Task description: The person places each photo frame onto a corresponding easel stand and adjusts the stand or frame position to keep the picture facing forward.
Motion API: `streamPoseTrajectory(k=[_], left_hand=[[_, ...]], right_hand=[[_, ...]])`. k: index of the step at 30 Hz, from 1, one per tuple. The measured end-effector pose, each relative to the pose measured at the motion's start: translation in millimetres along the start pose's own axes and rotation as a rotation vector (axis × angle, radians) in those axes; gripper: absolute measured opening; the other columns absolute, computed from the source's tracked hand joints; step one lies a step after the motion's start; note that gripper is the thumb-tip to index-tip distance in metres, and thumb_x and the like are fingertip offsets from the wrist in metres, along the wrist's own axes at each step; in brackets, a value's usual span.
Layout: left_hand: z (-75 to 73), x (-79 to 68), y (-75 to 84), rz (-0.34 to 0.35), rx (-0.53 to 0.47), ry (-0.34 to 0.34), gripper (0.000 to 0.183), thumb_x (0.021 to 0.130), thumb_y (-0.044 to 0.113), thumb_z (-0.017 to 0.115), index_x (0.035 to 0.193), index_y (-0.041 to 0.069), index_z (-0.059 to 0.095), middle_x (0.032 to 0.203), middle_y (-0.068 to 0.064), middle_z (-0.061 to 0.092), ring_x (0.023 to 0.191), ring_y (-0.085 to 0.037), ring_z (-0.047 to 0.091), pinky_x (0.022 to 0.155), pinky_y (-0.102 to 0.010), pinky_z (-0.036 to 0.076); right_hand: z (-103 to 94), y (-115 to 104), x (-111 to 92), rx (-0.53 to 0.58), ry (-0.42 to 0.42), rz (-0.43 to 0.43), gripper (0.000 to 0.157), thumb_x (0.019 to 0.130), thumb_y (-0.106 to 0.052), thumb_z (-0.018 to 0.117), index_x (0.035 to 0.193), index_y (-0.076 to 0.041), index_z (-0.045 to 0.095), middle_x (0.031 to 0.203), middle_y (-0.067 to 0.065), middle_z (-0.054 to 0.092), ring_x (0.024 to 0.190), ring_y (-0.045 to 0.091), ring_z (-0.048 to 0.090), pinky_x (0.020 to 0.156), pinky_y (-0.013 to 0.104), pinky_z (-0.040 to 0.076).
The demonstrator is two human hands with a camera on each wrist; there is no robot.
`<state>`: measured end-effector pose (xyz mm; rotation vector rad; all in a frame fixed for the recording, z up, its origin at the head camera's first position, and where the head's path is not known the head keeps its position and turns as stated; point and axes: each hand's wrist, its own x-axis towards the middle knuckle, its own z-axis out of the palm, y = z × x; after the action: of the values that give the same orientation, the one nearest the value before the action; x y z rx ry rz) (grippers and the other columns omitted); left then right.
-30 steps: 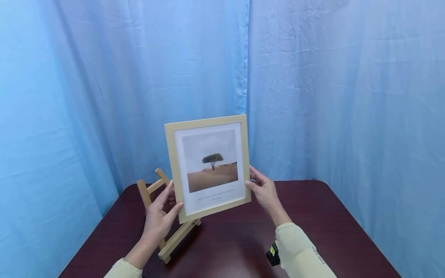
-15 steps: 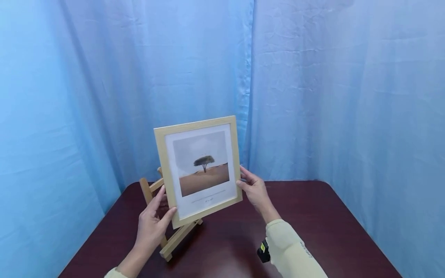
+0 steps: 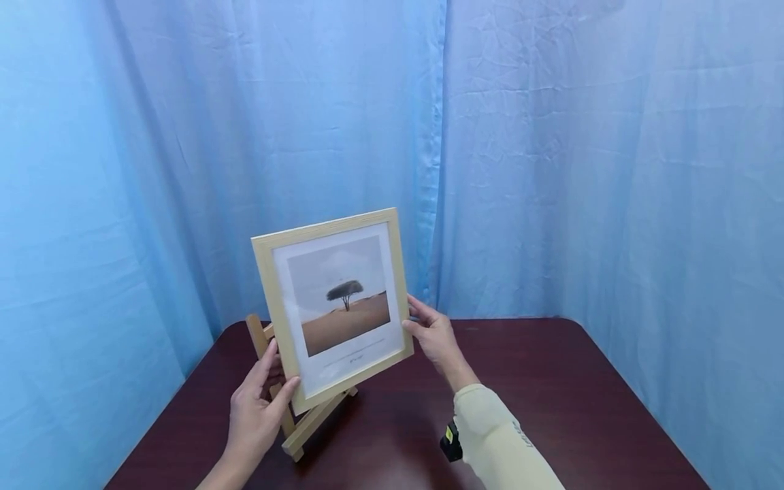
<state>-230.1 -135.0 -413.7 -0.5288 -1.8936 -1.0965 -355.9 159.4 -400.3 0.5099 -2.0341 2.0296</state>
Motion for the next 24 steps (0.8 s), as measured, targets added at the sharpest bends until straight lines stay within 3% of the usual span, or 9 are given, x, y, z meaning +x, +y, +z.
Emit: streamPoseTrajectory(k=[11, 18, 24], left_hand=[[-6.3, -7.8, -4.4, 0.011, 0.041, 0.024, 0.08, 0.076, -0.011, 0.079, 0.148, 0.003, 0.046, 0.112, -0.013, 0.066, 0.085, -0.018, 0.066, 0.073, -0.017, 0.053], [-10.9, -14.7, -7.0, -0.005, 0.084, 0.023, 0.083, 0.075, -0.013, 0.079, 0.149, 0.005, 0.045, 0.111, -0.013, 0.065, 0.086, -0.017, 0.064, 0.072, -0.021, 0.054], [-12.2, -20.8, -10.7, -0.015, 0.119, 0.032, 0.083, 0.074, -0.012, 0.08, 0.148, 0.003, 0.045, 0.11, -0.013, 0.065, 0.086, -0.015, 0.063, 0.073, -0.019, 0.053]], right_hand=[[13.6, 6.7, 4.1, -0.035, -0.012, 0.024, 0.054, 0.093, 0.001, 0.065, 0.145, -0.004, 0.05, 0.13, 0.025, 0.06, 0.102, 0.011, 0.06, 0.083, 0.021, 0.051], [24.5, 12.0, 6.6, -0.023, -0.028, 0.025, 0.054, 0.093, 0.001, 0.066, 0.145, -0.004, 0.05, 0.129, 0.024, 0.061, 0.101, 0.012, 0.06, 0.082, 0.022, 0.052], [30.7, 16.6, 6.6, -0.012, -0.037, 0.033, 0.053, 0.093, 0.002, 0.065, 0.144, -0.004, 0.051, 0.127, 0.024, 0.062, 0.105, 0.019, 0.06, 0.082, 0.021, 0.051]])
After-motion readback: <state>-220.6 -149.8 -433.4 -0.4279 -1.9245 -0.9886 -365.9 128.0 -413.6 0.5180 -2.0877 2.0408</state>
